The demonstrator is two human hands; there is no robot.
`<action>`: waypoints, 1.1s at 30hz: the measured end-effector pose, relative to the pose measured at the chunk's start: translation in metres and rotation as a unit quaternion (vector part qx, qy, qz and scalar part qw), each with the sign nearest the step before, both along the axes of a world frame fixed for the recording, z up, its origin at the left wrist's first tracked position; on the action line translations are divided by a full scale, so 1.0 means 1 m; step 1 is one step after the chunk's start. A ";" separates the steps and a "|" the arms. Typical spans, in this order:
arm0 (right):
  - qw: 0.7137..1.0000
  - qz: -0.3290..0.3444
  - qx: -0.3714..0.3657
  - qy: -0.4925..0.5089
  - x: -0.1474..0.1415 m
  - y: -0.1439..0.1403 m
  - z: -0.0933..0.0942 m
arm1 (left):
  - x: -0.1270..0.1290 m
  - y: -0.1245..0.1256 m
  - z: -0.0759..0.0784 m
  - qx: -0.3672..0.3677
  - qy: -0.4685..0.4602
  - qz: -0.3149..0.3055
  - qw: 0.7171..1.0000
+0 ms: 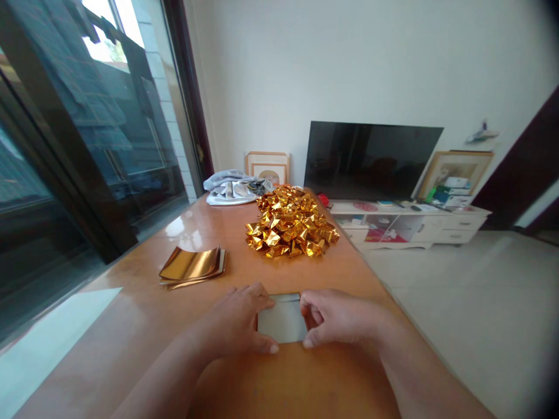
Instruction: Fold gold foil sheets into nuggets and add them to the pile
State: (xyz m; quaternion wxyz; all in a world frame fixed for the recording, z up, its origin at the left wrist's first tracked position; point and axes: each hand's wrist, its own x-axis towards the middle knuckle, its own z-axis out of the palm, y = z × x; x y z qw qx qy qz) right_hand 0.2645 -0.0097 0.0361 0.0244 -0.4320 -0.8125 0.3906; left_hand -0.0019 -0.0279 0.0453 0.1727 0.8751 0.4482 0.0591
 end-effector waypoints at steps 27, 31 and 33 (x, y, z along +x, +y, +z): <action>0.990 0.014 0.121 0.072 -0.028 -0.035 0.027 | 0.004 -0.001 -0.005 0.050 -0.040 0.046 0.997; 0.979 -0.029 0.202 0.028 -0.029 -0.030 0.029 | 0.006 -0.001 -0.003 0.052 -0.040 0.044 0.997; 0.975 -0.041 0.220 0.011 -0.029 -0.027 0.027 | 0.006 -0.001 -0.002 0.051 -0.043 0.039 0.997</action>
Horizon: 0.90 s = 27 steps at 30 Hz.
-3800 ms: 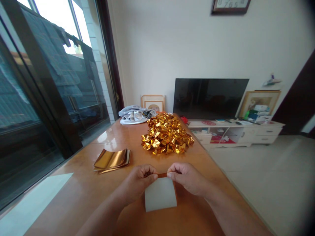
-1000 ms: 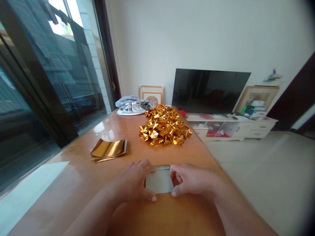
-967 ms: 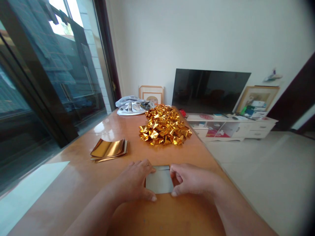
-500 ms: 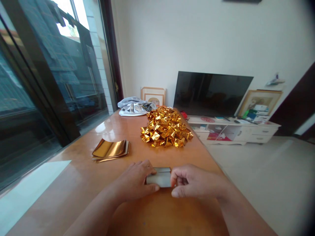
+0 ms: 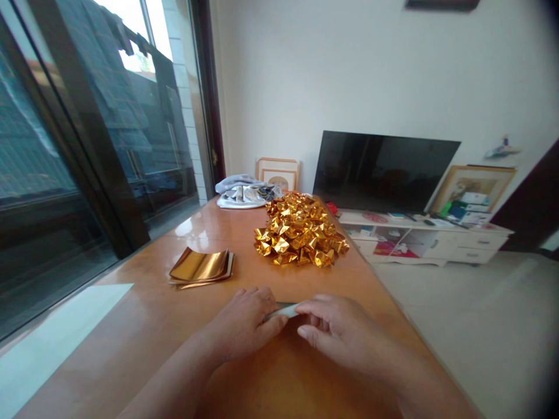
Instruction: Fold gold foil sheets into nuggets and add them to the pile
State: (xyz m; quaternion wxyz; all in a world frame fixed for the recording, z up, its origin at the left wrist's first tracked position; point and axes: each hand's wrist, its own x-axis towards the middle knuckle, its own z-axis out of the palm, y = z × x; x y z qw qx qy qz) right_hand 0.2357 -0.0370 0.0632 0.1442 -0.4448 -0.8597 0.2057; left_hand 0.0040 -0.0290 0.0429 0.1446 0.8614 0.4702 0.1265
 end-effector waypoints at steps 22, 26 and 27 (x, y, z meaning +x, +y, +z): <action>0.993 0.032 -0.099 -0.051 0.014 0.016 -0.024 | -0.010 0.006 -0.008 -0.051 0.013 -0.019 0.998; 0.994 0.027 -0.101 -0.037 0.015 0.022 -0.027 | -0.010 0.007 -0.011 -0.047 0.020 -0.019 0.998; 0.994 0.026 -0.102 -0.034 0.015 0.023 -0.028 | -0.010 0.008 -0.011 -0.045 0.018 -0.020 0.999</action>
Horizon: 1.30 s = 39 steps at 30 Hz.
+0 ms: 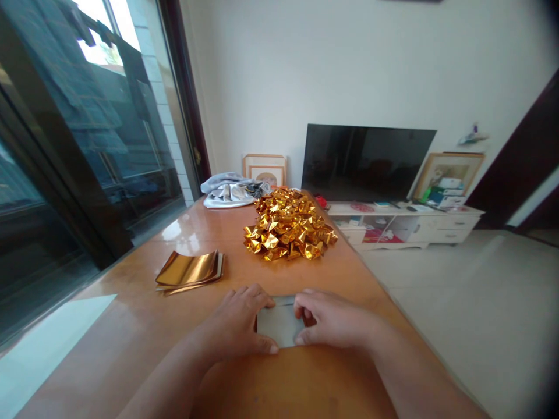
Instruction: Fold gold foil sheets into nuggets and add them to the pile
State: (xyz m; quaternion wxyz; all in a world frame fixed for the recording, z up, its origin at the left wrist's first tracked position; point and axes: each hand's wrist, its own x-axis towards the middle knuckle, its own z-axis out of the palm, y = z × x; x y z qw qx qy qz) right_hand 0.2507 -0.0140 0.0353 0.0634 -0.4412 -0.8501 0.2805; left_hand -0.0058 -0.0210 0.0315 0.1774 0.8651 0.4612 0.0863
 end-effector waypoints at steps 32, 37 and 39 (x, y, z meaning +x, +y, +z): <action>0.996 -0.037 -0.024 0.082 -0.002 0.017 -0.022 | 0.011 0.002 0.005 0.006 -0.055 0.044 0.997; 0.986 -0.127 0.064 0.084 -0.006 0.010 -0.012 | 0.016 0.007 -0.003 0.037 -0.045 0.065 0.996; 0.973 -0.160 0.146 0.087 -0.010 0.003 -0.003 | 0.017 0.008 -0.005 0.044 -0.048 0.065 0.996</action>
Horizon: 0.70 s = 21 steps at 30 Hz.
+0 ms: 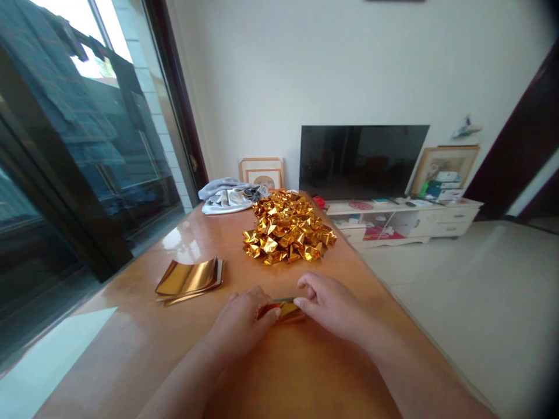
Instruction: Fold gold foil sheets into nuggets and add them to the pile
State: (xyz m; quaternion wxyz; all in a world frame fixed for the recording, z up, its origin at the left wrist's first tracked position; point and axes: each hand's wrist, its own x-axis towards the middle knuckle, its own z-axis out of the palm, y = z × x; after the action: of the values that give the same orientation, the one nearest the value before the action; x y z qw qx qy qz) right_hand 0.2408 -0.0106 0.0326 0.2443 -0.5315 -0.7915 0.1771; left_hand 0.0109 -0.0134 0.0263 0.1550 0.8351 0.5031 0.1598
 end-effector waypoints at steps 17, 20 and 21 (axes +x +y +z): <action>0.984 0.060 0.021 -0.165 -0.030 -0.048 -0.004 | 0.001 0.005 -0.012 0.005 -0.041 0.047 0.998; 0.983 0.058 0.010 -0.176 -0.031 -0.048 -0.002 | 0.002 0.006 -0.013 0.012 -0.044 0.054 0.998; 0.982 0.056 0.007 -0.180 -0.032 -0.048 -0.001 | 0.002 0.006 -0.013 0.012 -0.044 0.055 0.997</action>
State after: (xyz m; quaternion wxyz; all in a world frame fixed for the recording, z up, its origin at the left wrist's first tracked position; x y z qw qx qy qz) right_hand 0.2091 -0.0583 0.0312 0.0912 -0.5075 -0.8524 0.0866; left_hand 0.0130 -0.0077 0.0129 0.1575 0.8000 0.5393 0.2106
